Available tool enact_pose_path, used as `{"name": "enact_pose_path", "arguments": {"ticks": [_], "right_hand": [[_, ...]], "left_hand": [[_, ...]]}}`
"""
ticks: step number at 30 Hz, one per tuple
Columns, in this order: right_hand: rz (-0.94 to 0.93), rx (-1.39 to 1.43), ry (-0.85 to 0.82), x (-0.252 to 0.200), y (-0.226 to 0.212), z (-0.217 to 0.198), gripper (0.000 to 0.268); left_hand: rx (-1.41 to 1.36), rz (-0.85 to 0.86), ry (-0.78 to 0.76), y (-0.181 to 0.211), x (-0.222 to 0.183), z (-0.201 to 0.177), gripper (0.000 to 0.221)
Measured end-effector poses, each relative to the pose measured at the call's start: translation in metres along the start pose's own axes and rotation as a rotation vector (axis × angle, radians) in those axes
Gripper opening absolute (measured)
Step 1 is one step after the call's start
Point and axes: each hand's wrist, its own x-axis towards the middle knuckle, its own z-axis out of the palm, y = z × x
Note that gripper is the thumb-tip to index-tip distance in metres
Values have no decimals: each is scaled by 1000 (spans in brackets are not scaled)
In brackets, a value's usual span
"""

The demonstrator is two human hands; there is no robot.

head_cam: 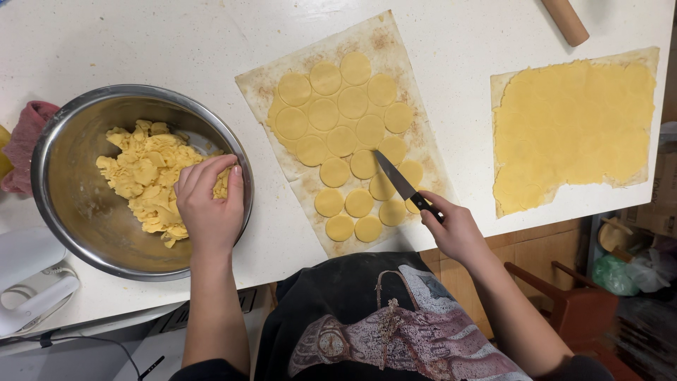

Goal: The person separates circular dough cutouts from a sheet of dough by hand and with a knife, placing the scrap dough into a metal bowl.

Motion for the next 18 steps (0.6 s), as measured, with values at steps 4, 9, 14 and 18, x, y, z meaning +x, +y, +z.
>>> {"name": "enact_pose_path", "arguments": {"ticks": [4, 9, 14, 18], "right_hand": [[82, -33, -23, 2, 1, -1, 47], [-7, 46, -11, 9, 5, 2, 47], [35, 66, -23, 8, 7, 2, 47], [32, 81, -27, 9, 7, 3, 47]], "left_hand": [[3, -1, -3, 0, 0, -1, 11], [-8, -2, 2, 0, 1, 2, 11], [-71, 110, -56, 10, 2, 31, 14], [-256, 224, -234, 53, -7, 109, 16]]}}
